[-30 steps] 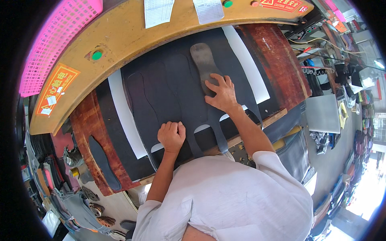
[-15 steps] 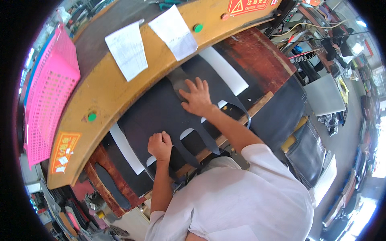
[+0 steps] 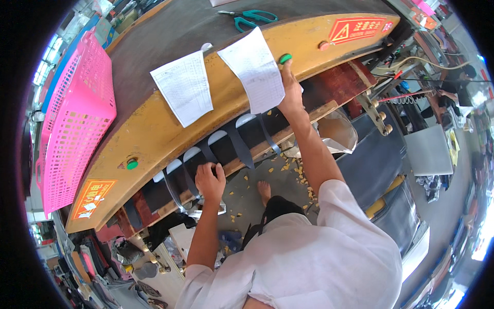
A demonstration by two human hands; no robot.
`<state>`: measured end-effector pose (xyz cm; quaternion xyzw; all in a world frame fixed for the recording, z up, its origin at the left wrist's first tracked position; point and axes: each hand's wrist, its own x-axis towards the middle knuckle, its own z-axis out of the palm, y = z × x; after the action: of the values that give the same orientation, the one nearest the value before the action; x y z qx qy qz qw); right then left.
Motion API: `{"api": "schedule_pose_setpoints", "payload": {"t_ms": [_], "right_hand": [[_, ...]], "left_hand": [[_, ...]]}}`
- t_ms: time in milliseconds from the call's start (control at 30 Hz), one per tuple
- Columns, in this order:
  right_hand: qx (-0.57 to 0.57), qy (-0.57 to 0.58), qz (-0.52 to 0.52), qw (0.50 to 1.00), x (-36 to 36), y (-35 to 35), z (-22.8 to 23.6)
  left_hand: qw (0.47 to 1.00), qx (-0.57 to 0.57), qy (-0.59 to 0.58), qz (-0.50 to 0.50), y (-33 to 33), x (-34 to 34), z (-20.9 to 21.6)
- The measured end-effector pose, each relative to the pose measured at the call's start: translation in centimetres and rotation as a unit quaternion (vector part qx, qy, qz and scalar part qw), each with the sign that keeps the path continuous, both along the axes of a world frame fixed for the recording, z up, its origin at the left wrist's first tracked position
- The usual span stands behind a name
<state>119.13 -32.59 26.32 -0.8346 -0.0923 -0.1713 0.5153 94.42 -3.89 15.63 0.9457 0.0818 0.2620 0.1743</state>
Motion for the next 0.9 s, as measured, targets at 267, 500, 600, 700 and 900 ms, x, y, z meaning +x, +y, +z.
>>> {"api": "schedule_pose_setpoints", "payload": {"t_ms": [267, 500, 600, 700, 900], "right_hand": [[-0.127, -0.100, 0.113, 0.980, -6.9, 2.6, -6.4], [-0.202, -0.117, 0.135, 0.963, -8.2, 3.2, -9.3], [-0.197, -0.121, 0.146, 0.962, -8.0, 2.8, -9.6], [-0.193, -0.123, 0.145, 0.963, -8.5, 2.6, -10.1], [-0.191, -0.006, 0.131, 0.973, -13.6, -0.1, -8.8]], "left_hand": [[0.999, 0.011, 0.028, 0.014, 1.8, 3.2, 1.8], [1.000, 0.017, -0.003, 0.019, 1.7, 3.3, 1.0], [1.000, 0.020, -0.011, 0.019, 1.6, 3.3, 0.8], [1.000, 0.006, -0.009, 0.025, 1.2, 2.9, 0.5], [0.999, -0.027, 0.014, 0.023, -1.6, -2.2, 0.4]]}}
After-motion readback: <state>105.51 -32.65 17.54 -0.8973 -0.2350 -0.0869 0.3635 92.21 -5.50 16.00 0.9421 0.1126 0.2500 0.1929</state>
